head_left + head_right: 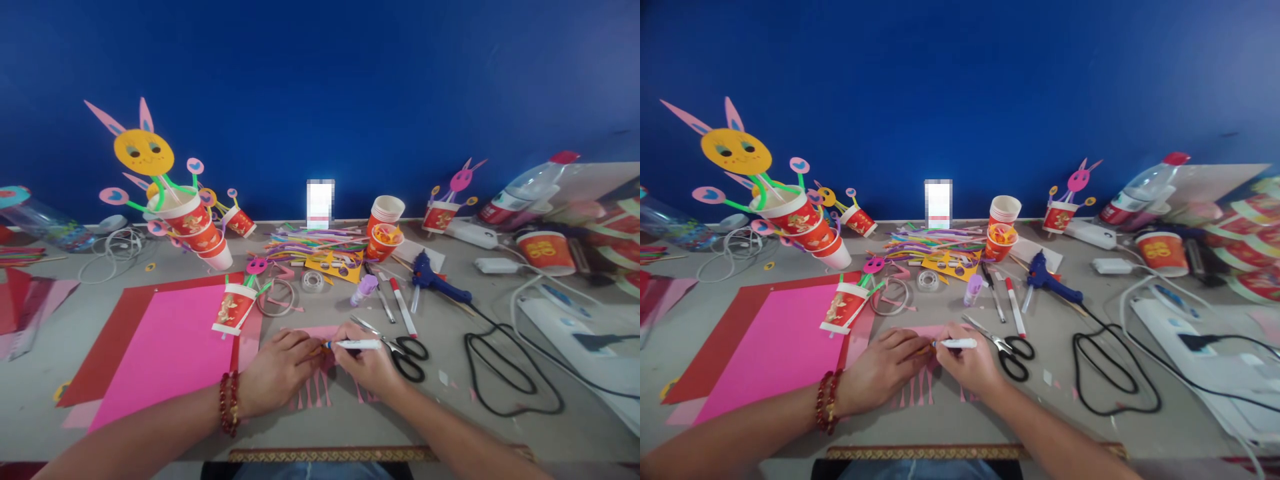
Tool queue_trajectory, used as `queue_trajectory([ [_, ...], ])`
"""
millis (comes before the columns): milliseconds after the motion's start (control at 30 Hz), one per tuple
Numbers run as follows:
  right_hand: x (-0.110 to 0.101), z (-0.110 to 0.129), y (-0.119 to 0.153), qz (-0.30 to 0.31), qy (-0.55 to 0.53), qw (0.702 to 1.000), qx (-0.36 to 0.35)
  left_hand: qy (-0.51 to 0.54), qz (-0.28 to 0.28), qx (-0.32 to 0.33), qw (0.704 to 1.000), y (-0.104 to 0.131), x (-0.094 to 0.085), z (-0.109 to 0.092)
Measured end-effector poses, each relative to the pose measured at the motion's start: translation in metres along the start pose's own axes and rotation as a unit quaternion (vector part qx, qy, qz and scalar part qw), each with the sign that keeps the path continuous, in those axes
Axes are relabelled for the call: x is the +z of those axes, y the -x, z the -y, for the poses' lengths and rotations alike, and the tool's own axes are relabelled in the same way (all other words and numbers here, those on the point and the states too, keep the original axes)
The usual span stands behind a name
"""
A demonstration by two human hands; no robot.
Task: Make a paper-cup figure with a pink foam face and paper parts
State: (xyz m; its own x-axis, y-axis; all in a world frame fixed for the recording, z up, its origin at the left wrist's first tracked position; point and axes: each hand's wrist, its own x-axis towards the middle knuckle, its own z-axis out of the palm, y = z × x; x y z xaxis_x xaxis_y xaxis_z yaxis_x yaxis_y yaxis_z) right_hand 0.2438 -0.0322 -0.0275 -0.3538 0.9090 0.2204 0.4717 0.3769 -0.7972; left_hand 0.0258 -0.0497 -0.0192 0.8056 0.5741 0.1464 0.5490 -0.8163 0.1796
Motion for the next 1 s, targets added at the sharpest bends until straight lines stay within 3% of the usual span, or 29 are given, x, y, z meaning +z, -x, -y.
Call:
queue_trajectory([
  [1000, -0.0005, -0.0026, 0.0030, -0.019, -0.011, 1.000, 0.010, -0.024, -0.001, -0.003, 1.000, 0.0019, 0.0021, 0.0007],
])
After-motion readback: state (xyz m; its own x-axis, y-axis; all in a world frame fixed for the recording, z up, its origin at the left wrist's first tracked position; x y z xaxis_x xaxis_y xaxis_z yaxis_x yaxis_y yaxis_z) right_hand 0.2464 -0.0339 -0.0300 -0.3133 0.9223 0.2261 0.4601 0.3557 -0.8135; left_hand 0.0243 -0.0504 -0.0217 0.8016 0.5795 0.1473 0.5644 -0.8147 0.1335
